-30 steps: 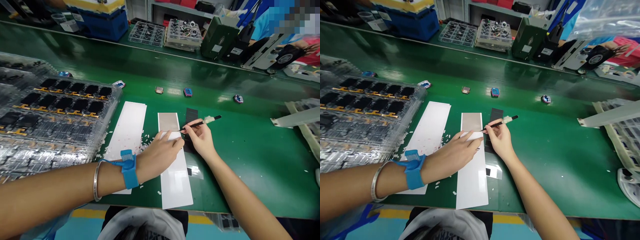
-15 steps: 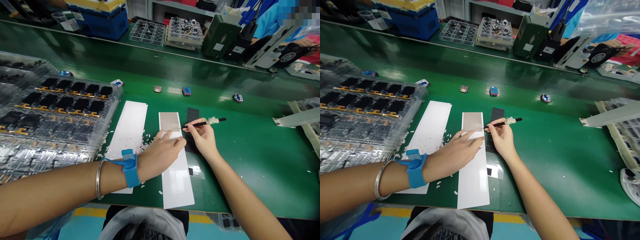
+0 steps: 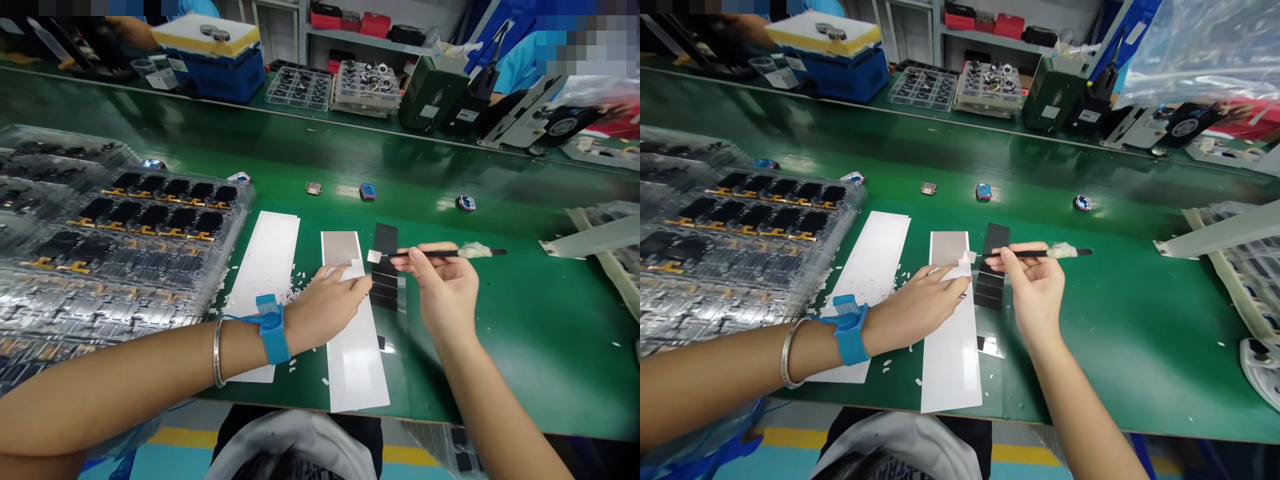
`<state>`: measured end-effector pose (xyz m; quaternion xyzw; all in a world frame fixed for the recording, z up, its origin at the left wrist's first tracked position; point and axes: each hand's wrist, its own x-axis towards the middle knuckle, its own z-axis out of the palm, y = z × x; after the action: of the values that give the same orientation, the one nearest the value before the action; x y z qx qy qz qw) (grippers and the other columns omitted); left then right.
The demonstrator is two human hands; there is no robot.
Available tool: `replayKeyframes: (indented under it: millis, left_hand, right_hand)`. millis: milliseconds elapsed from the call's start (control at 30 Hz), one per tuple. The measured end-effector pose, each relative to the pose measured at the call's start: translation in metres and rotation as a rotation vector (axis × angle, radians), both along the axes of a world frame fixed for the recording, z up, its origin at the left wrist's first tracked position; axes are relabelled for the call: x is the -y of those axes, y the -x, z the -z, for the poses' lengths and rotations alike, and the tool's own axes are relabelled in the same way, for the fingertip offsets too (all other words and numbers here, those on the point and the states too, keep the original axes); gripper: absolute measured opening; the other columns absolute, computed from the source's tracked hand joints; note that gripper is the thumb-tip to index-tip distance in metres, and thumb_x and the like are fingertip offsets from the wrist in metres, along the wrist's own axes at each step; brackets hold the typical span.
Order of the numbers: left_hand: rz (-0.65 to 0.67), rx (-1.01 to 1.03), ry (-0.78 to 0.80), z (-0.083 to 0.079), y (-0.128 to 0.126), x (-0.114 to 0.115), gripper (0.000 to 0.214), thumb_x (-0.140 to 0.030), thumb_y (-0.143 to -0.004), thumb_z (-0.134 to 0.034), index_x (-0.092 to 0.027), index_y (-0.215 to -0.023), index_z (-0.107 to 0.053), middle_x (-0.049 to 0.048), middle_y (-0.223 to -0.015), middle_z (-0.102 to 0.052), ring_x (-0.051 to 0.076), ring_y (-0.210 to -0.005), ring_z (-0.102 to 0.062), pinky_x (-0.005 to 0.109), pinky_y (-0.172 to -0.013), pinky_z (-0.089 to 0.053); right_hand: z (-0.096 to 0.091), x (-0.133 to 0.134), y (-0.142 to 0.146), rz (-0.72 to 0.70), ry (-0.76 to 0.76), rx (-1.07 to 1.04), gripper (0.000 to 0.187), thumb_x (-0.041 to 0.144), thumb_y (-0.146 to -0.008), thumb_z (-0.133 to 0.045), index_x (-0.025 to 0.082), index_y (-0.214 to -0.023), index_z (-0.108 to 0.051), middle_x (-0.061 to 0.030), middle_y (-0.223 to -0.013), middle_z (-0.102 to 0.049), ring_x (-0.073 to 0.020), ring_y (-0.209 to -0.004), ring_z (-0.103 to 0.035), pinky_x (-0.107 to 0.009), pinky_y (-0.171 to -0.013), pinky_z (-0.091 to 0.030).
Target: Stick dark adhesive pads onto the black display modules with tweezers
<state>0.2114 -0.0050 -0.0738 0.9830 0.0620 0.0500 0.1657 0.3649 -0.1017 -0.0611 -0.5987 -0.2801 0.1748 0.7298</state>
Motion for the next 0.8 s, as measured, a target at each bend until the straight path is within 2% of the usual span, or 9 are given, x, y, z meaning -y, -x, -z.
replayKeyframes:
  millis: [67,167,200,267,333,367,433,567,800]
  left_hand:
    - [-0.001,0.001,0.029,-0.004,0.002,0.0,0.02,-0.008,-0.097,-0.036,-0.012,-0.113,-0.048,0.0148,-0.115,-0.063,0.037,-0.132,-0.043,0.056,-0.099,-0.039]
    - [-0.031,0.022,0.121,-0.02,0.009,0.0,0.013,-0.016,-0.1,-0.036,-0.016,-0.104,-0.048,0.012,-0.113,-0.063,0.031,-0.119,-0.054,0.046,-0.092,-0.046]
    - [-0.064,0.031,0.234,-0.027,0.013,0.0,0.011,-0.02,-0.101,-0.035,-0.017,-0.101,-0.046,0.0095,-0.108,-0.064,0.027,-0.109,-0.059,0.042,-0.087,-0.048]
    - [-0.157,0.045,0.626,-0.039,0.022,0.003,0.011,-0.027,-0.102,-0.034,-0.021,-0.098,-0.042,0.0036,-0.096,-0.065,0.018,-0.084,-0.063,0.033,-0.073,-0.049]
    - [-0.251,0.063,1.039,-0.046,0.031,0.007,0.011,-0.031,-0.102,-0.032,-0.023,-0.097,-0.037,-0.0013,-0.084,-0.062,0.012,-0.062,-0.056,0.027,-0.059,-0.044]
    - [-0.288,0.075,1.182,-0.047,0.035,0.009,0.011,-0.032,-0.102,-0.032,-0.023,-0.096,-0.036,-0.0031,-0.08,-0.06,0.01,-0.055,-0.05,0.025,-0.055,-0.04]
    - [-0.35,0.111,1.357,-0.045,0.042,0.014,0.013,-0.032,-0.103,-0.031,-0.023,-0.095,-0.034,-0.0052,-0.073,-0.055,0.009,-0.052,-0.041,0.024,-0.053,-0.034]
    - [-0.315,0.173,1.525,-0.035,0.049,0.021,0.015,-0.033,-0.104,-0.025,-0.023,-0.098,-0.034,-0.0054,-0.072,-0.051,0.009,-0.054,-0.034,0.025,-0.056,-0.03]
    - [-0.251,0.24,1.534,-0.034,0.051,0.027,0.012,-0.028,-0.104,-0.025,-0.023,-0.099,-0.035,-0.0038,-0.076,-0.046,0.011,-0.065,-0.035,0.025,-0.061,-0.031]
  right_hand:
    - [-0.008,0.007,0.006,0.051,-0.03,-0.024,0.019,0.025,-0.077,-0.078,0.016,-0.081,-0.062,-0.0024,-0.075,-0.072,-0.0162,-0.065,-0.073,-0.026,-0.065,-0.062]
    - [-0.016,0.021,0.024,0.128,-0.082,-0.044,0.016,0.022,-0.078,-0.077,0.016,-0.082,-0.063,-0.0031,-0.077,-0.073,-0.0164,-0.067,-0.073,-0.026,-0.066,-0.063]
    - [-0.017,0.025,0.032,0.157,-0.101,-0.039,0.014,0.02,-0.079,-0.076,0.016,-0.082,-0.062,-0.003,-0.077,-0.073,-0.0166,-0.067,-0.074,-0.026,-0.067,-0.063]
    - [-0.015,0.033,0.052,0.208,-0.146,-0.029,0.011,0.018,-0.082,-0.073,0.016,-0.084,-0.062,-0.0024,-0.078,-0.072,-0.018,-0.07,-0.074,-0.029,-0.067,-0.064]
    - [-0.009,0.038,0.074,0.218,-0.181,-0.04,0.01,0.017,-0.084,-0.069,0.018,-0.086,-0.06,-0.0016,-0.08,-0.069,-0.0198,-0.074,-0.075,-0.032,-0.067,-0.065]
    - [-0.005,0.038,0.084,0.211,-0.193,-0.051,0.009,0.016,-0.085,-0.068,0.019,-0.087,-0.059,-0.0012,-0.081,-0.068,-0.0205,-0.076,-0.075,-0.033,-0.067,-0.065]
    - [0.003,0.036,0.101,0.192,-0.207,-0.066,0.009,0.015,-0.088,-0.064,0.02,-0.089,-0.057,-0.0008,-0.084,-0.066,-0.0211,-0.08,-0.075,-0.034,-0.068,-0.066]
    - [0.015,0.029,0.116,0.169,-0.209,-0.048,0.009,0.014,-0.09,-0.06,0.021,-0.091,-0.054,-0.0011,-0.085,-0.065,-0.0204,-0.083,-0.074,-0.034,-0.07,-0.066]
    - [0.018,0.028,0.115,0.153,-0.231,-0.026,0.012,0.01,-0.09,-0.058,0.021,-0.092,-0.055,-0.0011,-0.085,-0.066,-0.0185,-0.085,-0.074,-0.032,-0.068,-0.066]
